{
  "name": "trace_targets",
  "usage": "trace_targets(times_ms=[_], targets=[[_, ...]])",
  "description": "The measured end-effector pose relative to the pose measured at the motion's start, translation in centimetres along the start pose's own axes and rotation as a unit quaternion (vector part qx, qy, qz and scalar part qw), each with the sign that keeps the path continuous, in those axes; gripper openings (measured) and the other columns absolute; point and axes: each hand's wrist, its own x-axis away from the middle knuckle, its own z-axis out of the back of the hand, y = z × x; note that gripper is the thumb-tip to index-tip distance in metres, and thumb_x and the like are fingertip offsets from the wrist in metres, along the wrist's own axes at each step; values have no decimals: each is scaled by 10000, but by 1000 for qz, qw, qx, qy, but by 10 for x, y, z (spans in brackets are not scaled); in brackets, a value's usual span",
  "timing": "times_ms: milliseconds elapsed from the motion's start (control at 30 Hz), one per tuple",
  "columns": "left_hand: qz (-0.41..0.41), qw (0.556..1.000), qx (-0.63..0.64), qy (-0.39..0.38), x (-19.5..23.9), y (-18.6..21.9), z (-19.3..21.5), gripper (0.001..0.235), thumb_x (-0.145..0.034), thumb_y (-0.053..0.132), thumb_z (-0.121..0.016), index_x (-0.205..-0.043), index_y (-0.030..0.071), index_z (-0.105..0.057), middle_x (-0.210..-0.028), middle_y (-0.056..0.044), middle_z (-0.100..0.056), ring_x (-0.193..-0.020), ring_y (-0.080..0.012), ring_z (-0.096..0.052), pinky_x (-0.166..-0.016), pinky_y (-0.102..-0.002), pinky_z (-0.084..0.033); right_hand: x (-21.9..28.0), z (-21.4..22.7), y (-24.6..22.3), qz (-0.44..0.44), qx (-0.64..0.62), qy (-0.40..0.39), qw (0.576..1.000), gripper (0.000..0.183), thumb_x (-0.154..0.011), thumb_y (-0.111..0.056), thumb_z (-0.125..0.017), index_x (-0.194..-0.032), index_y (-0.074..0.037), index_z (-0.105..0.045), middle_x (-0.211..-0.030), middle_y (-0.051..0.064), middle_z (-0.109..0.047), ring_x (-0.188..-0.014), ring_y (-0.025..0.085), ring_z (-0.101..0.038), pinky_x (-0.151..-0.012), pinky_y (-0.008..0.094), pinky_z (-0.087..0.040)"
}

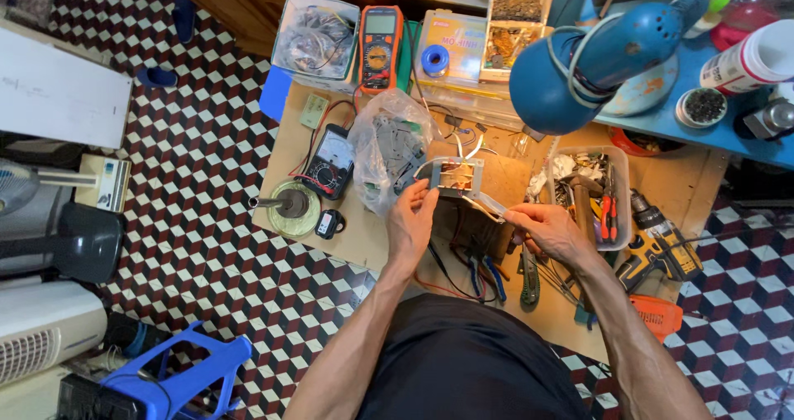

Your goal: The person uses a knife to scrape and clean the copper windings and contacts of a small electrical component, likely a motor or transformer, on a cluttered workbench. They repeatedly scrape different areas of the component and place it into a plastic bag at the end.

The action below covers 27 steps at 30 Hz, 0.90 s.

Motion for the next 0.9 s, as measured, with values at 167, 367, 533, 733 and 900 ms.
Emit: trace_targets(times_ms=[167,367,533,733,900], targets=[[58,998,24,6,-7,-23,-3,398,-926,239,-728,-1220,-30,-730,-979,-107,-794,-839,-143,-726,-748,-288,-571,-2,1,1,16,28,-15,999,412,-951,-405,-620,-1142,-71,-767,-710,57,-674,-460,117,-514,-421,280,-412],[178,956,232,-10,-10,-32,-15,404,-922,190,-726,-1229,-58,-642,-970,-125,-723,-785,-171,-711,-680,-275,-600,1,-5,5,29,18,30,999,393,-948,-379,-652,-1187,-86,-760,-709,27,-623,-509,111,-525,-431,288,-428],[230,924,305,1,-13,-36,-22,366,-916,143,-718,-1201,-52,-600,-961,-139,-719,-765,-197,-729,-658,-286,-615,5,-9,6,35,20,42,998,399,-949,-380,-657,-1196,-87,-767,-718,32,-606,-554,124,-526,-458,303,-426],[225,916,331,22,-10,-36,-28,352,-908,111,-715,-1201,-42,-592,-949,-139,-709,-756,-188,-721,-661,-281,-605,7,-11,3,47,49,54,996,391,-945,-389,-657,-1196,-109,-767,-762,32,-662,-606,123,-582,-521,310,-491],[177,924,338,16,0,-37,-26,392,-919,130,-708,-1250,-36,-580,-953,-114,-705,-797,-167,-710,-707,-261,-588,5,-8,6,19,48,45,998,407,-932,-407,-652,-1197,-117,-759,-792,30,-683,-623,124,-587,-539,319,-525]])
